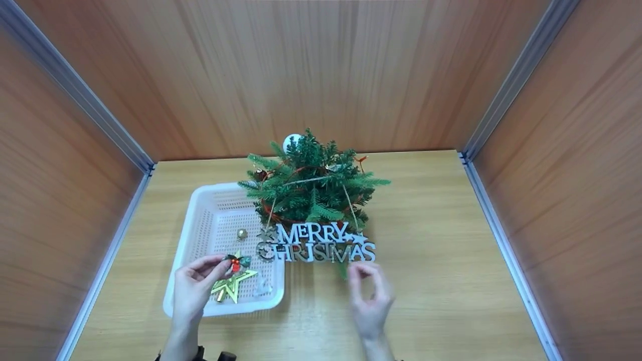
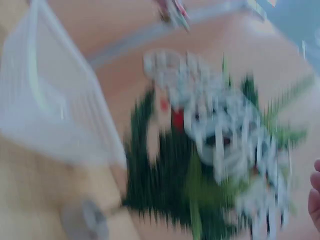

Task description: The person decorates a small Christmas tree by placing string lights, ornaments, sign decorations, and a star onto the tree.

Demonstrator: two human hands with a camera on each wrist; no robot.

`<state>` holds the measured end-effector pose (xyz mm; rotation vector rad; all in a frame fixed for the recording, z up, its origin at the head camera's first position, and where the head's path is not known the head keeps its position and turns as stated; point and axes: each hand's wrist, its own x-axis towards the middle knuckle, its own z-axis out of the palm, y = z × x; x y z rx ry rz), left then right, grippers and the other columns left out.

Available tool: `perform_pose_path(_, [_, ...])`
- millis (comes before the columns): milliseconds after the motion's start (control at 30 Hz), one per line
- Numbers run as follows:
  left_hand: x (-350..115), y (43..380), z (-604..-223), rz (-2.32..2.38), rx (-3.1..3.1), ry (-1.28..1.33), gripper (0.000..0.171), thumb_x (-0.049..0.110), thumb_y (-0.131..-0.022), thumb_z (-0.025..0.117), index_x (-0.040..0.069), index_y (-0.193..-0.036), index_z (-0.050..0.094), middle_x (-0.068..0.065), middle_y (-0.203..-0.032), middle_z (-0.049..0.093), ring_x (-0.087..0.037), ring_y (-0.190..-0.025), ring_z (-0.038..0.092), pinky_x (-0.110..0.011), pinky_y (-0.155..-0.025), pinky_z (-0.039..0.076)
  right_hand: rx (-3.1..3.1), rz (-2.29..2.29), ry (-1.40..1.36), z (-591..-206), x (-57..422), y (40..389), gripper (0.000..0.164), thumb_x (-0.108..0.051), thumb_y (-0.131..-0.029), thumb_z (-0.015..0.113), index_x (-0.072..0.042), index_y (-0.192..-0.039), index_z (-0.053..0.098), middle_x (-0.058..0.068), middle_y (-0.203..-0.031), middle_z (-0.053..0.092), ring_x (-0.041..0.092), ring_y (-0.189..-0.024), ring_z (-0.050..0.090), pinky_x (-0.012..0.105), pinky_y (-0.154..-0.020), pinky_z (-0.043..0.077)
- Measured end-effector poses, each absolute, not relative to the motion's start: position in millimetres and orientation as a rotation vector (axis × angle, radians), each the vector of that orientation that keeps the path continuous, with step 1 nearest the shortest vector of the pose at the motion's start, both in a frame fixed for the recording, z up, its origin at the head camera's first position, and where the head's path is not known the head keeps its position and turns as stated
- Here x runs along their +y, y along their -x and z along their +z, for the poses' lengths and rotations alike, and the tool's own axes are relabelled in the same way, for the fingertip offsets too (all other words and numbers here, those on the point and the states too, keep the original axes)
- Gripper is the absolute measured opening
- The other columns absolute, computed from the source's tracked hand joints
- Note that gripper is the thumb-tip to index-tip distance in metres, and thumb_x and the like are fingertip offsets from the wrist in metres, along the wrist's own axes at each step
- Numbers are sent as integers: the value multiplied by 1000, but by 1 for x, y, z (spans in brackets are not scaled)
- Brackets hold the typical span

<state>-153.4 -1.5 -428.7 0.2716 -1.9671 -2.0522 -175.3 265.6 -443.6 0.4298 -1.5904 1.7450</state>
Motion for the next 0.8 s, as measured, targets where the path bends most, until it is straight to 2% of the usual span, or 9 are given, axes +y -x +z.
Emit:
perform_pose_path(133, [19,144,-420,-2190,-1856,-224,19,-8,-75,63,-18,-90,56,-21,-82,64,-17,-69,64,-29,-63,52,-1626,1757,-665,-434,233,161,15,25,-67,52,19,-81,53,21,-81,58,18,-78,56,20,-72,47])
perform_pose_path(233, [38,138,-422,-2231,-1796,-167,20,-8,-74,63,-18,-90,55,-20,-82,64,-18,-71,64,-30,-65,52,-1713,1798,-749,-430,215,155,22,24,-67,55,17,-87,54,19,-86,58,16,-80,55,20,-69,47])
perform_pose_path(333, [56,136,-427,-2254,-1760,-99,20,-7,-75,63,-17,-90,56,-21,-84,63,-18,-73,64,-31,-67,52,-1870,1883,-717,-427,205,151,30,23,-70,56,13,-98,53,15,-91,58,15,-82,55,21,-66,47])
perform_pose_path(433, [69,136,-433,-2265,-1755,-57,20,-4,-76,63,-16,-91,57,-21,-86,63,-20,-76,64,-32,-68,52,-1999,1940,-647,-427,202,148,30,18,-76,55,8,-104,52,12,-92,57,15,-78,56,23,-63,48])
perform_pose_path(633, [77,138,-438,-2298,-1821,-99,20,2,-78,64,-10,-94,59,-18,-88,63,-22,-78,63,-32,-70,52,-2022,2044,-527,-433,208,153,17,15,-79,55,6,-94,57,12,-84,60,17,-72,58,25,-63,50])
perform_pose_path(800, [72,147,-433,-2298,-1909,-73,23,3,-78,65,-10,-96,59,-17,-88,63,-20,-78,62,-31,-72,51,-1956,2077,-548,-437,214,167,16,14,-78,57,7,-92,59,14,-83,60,18,-71,58,24,-64,50])
